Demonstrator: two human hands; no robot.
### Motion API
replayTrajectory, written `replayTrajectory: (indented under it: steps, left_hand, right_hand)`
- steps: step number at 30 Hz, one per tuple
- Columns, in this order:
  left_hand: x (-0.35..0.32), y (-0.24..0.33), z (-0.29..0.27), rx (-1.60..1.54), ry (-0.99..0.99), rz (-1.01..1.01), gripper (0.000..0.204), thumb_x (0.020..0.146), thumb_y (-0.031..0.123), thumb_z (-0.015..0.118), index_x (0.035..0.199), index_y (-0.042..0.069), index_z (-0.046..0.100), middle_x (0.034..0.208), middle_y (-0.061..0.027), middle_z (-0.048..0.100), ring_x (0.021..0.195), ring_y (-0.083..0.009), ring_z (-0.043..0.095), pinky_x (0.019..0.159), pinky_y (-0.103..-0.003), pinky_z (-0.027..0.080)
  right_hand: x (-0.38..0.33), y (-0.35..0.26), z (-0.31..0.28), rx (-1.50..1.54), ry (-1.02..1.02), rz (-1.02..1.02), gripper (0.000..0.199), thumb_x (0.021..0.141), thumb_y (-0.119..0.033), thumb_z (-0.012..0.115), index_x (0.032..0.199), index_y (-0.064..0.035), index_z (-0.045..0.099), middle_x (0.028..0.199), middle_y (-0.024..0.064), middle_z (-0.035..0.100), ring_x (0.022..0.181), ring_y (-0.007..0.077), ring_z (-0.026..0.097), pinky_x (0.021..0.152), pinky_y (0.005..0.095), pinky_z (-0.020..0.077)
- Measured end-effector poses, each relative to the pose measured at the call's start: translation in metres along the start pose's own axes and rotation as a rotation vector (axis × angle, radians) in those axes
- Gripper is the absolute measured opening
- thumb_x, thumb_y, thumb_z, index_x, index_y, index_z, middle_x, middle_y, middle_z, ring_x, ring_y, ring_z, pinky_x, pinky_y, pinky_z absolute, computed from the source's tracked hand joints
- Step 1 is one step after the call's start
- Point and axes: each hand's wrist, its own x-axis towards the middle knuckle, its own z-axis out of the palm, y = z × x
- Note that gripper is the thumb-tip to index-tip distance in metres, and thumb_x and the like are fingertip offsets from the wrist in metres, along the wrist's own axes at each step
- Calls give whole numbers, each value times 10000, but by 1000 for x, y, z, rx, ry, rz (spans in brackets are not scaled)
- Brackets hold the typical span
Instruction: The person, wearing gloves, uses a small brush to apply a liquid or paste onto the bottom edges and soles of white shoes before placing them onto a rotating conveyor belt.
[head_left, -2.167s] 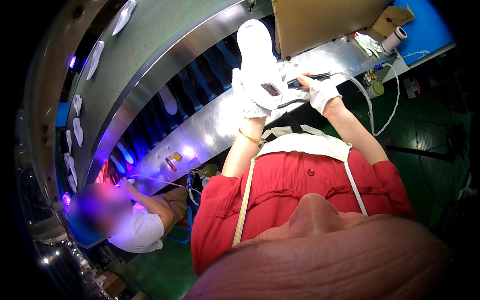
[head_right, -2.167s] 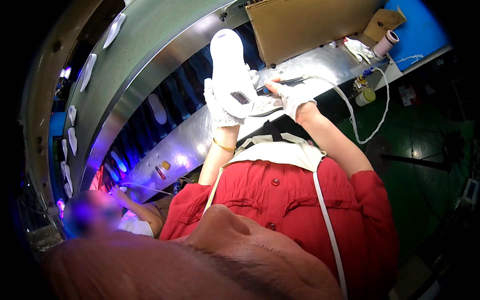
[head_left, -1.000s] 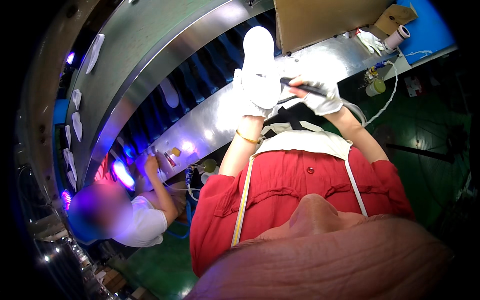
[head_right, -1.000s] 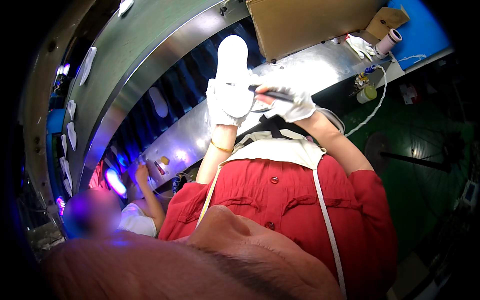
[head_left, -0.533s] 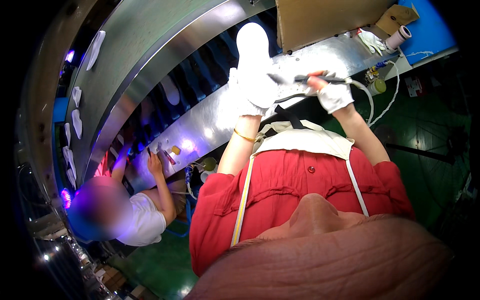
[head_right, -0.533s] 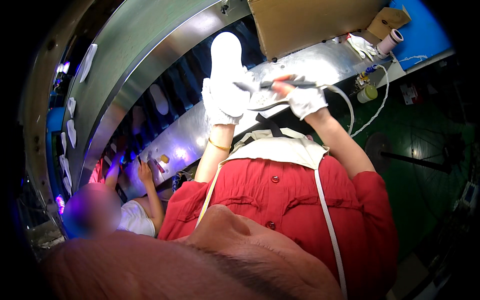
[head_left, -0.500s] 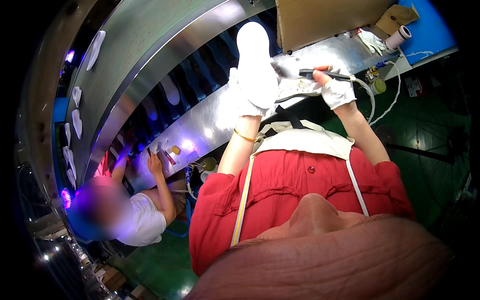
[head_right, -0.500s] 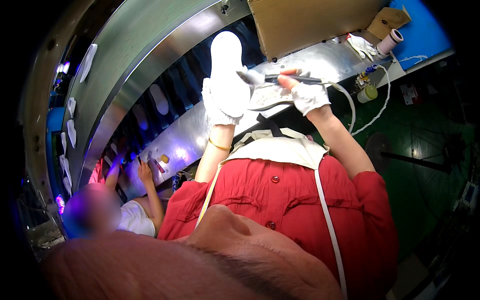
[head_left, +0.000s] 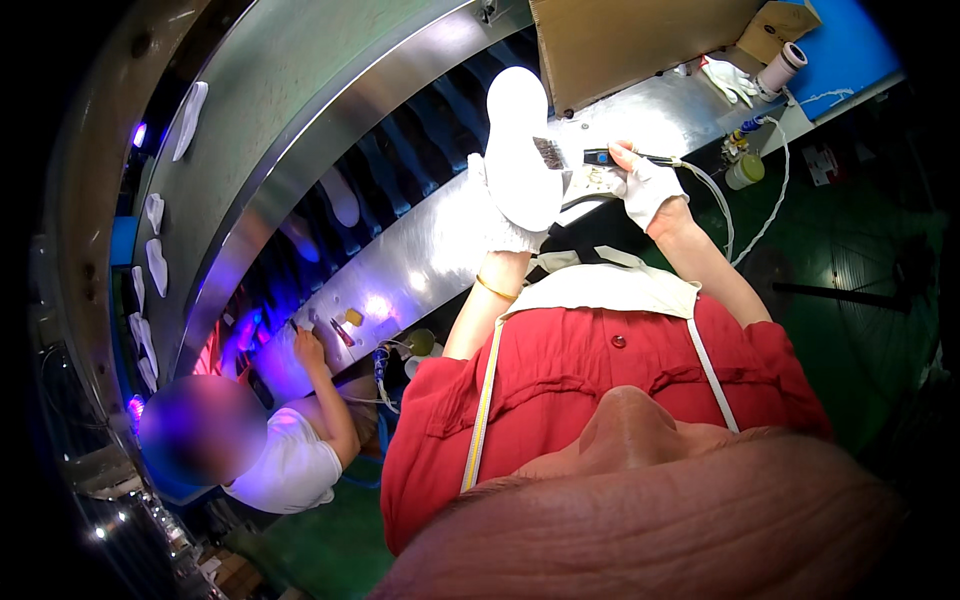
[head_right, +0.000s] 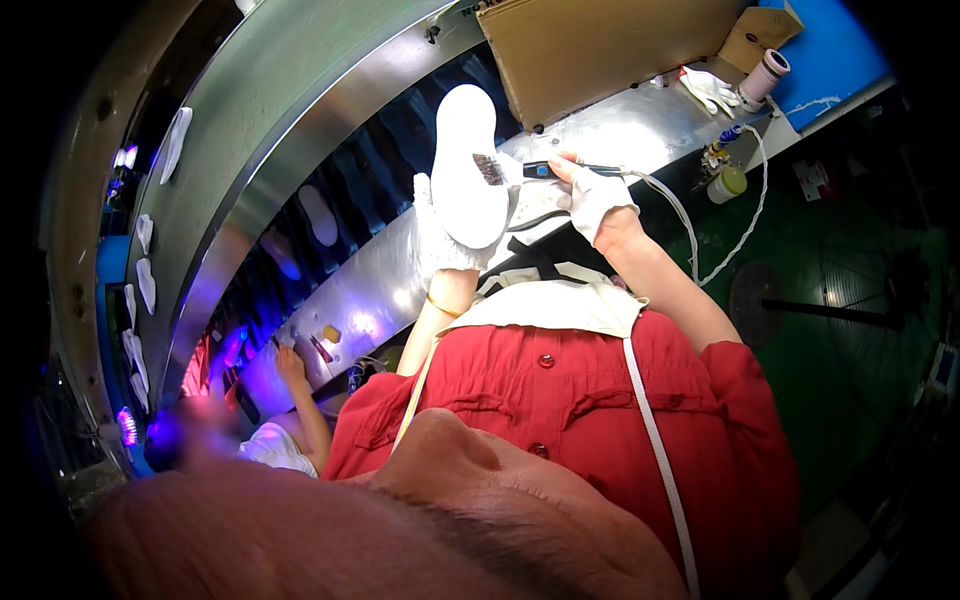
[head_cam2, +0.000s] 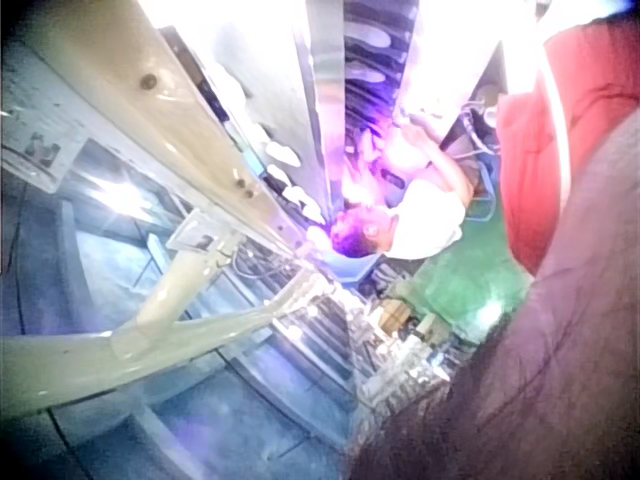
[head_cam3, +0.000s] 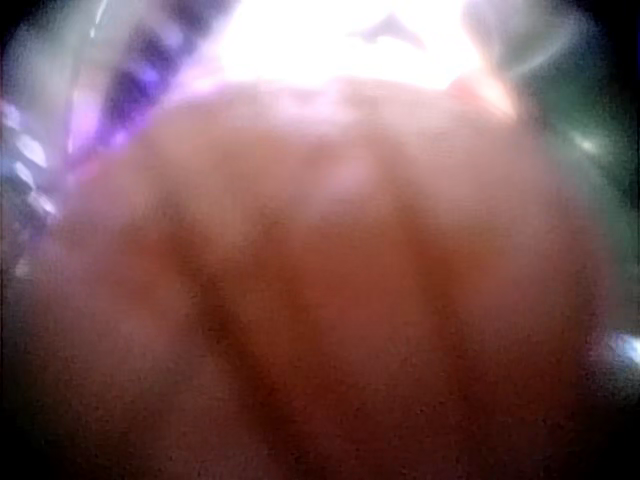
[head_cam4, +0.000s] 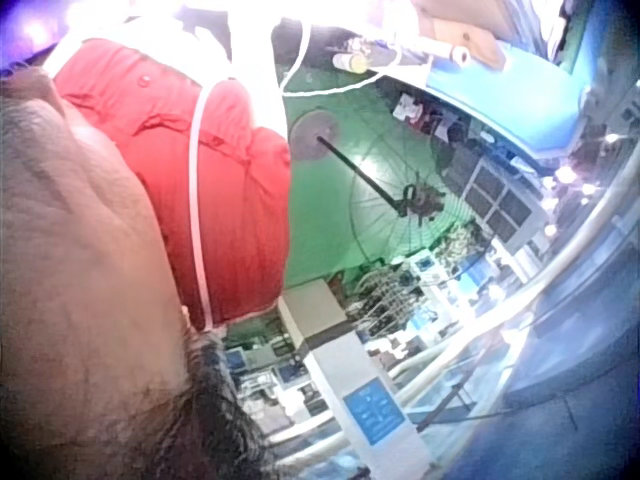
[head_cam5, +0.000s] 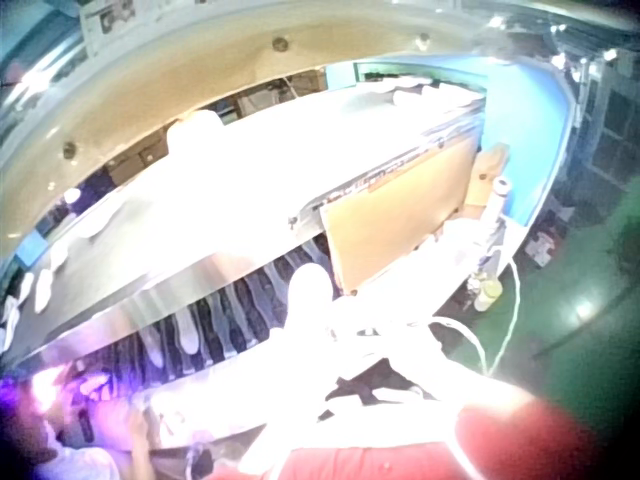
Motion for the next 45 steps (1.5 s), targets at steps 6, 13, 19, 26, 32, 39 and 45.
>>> replayTrajectory:
  steps: [6,13,19,26,32,39,45]
  left_hand:
    - [3,-10,-19,1025,2,191,665,854,574,339,1302,83,366,1269,-131,443,1134,-286,449,967,-423,371]
    - [-3,-14,-6,1233,-53,240,717,836,627,302,1334,112,324,1292,-127,419,1153,-282,432,989,-438,351]
    - [-6,-23,15,257,-16,58,618,906,525,285,1333,80,336,1266,-134,455,1136,-274,471,963,-398,400]
    - [-8,-20,12,285,-25,55,595,916,492,301,1332,67,337,1269,-143,455,1137,-276,475,961,-397,405]
    - [-13,-13,18,169,-35,-52,590,916,479,318,1331,60,338,1271,-148,454,1137,-278,477,962,-401,404]
    - [-11,-9,24,133,-45,-143,585,915,463,338,1330,51,339,1273,-154,454,1137,-281,480,964,-407,404]
    - [-6,-4,22,142,-39,-196,581,914,450,355,1329,44,339,1275,-160,453,1137,-284,482,966,-411,403]
  right_hand:
    - [3,6,-6,56,-26,18,202,802,-56,632,988,-42,554,882,68,625,762,127,611,541,196,446]
    - [-2,5,0,55,-52,-21,160,796,-48,638,947,-31,586,871,67,621,753,137,603,582,210,459]
    - [0,-17,15,-216,-132,-388,198,776,8,650,965,-12,597,918,84,614,811,148,588,753,258,478]
    - [3,-17,14,-443,-187,-518,207,725,60,675,915,-5,626,911,93,643,815,143,602,758,251,484]
    - [3,-19,17,-871,-327,-1009,205,680,53,713,856,-28,646,836,100,660,771,162,637,699,261,507]
    - [10,-10,3,-1051,-252,-1094,160,706,-5,715,843,-28,636,789,79,658,711,132,631,633,243,502]
    - [18,-22,9,-467,-79,-360,168,803,-68,647,939,2,576,862,83,607,726,143,600,677,263,508]
